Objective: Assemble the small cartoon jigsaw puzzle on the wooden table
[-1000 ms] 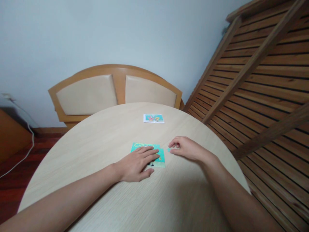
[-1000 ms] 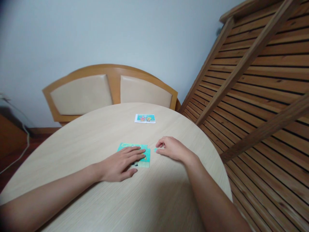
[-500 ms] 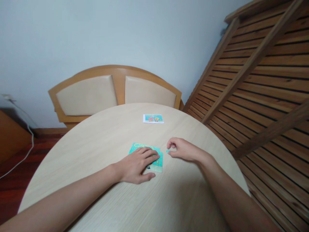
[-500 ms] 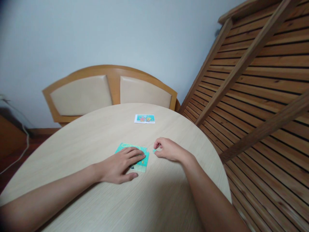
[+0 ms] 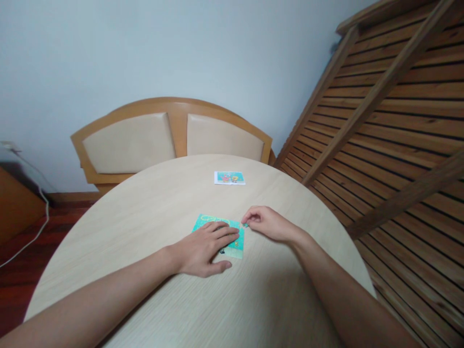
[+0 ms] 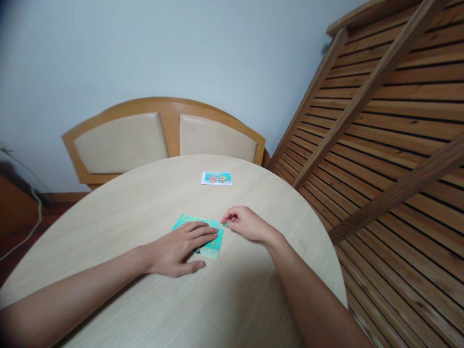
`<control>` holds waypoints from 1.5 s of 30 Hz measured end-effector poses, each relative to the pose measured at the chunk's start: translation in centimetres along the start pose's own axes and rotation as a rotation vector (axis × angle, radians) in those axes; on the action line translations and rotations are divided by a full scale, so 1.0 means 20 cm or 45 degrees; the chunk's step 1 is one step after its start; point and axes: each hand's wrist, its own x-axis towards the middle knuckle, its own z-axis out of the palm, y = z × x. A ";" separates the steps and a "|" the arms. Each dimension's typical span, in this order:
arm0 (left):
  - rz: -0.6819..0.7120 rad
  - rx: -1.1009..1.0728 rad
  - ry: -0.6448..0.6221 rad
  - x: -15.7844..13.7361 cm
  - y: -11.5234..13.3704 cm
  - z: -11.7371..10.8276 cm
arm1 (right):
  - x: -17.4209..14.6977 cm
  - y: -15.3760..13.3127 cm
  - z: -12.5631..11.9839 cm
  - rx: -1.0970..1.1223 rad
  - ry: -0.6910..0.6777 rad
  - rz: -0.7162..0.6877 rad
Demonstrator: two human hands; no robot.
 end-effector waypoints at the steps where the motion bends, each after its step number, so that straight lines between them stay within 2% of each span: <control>1: -0.005 0.003 -0.007 0.00 0.00 0.00 | 0.00 0.00 0.01 0.015 0.004 0.003; 8: -0.004 0.005 -0.012 0.00 0.00 0.00 | 0.02 0.01 0.05 0.156 0.050 -0.016; 16: -0.012 0.013 -0.020 0.00 0.00 0.00 | 0.04 0.05 0.08 0.125 0.157 -0.083; 27: -0.030 0.033 -0.051 0.00 0.01 0.00 | 0.03 0.04 0.09 -0.012 0.189 -0.112; 34: -0.017 0.008 -0.016 0.00 0.00 0.00 | 0.04 0.06 0.11 -0.145 0.237 -0.123; 41: -0.040 0.013 -0.050 0.00 0.01 0.00 | 0.02 -0.06 0.09 -0.400 0.237 -0.074; 45: -0.046 0.014 -0.061 0.00 0.02 -0.01 | -0.06 -0.19 0.07 -0.641 0.078 -0.037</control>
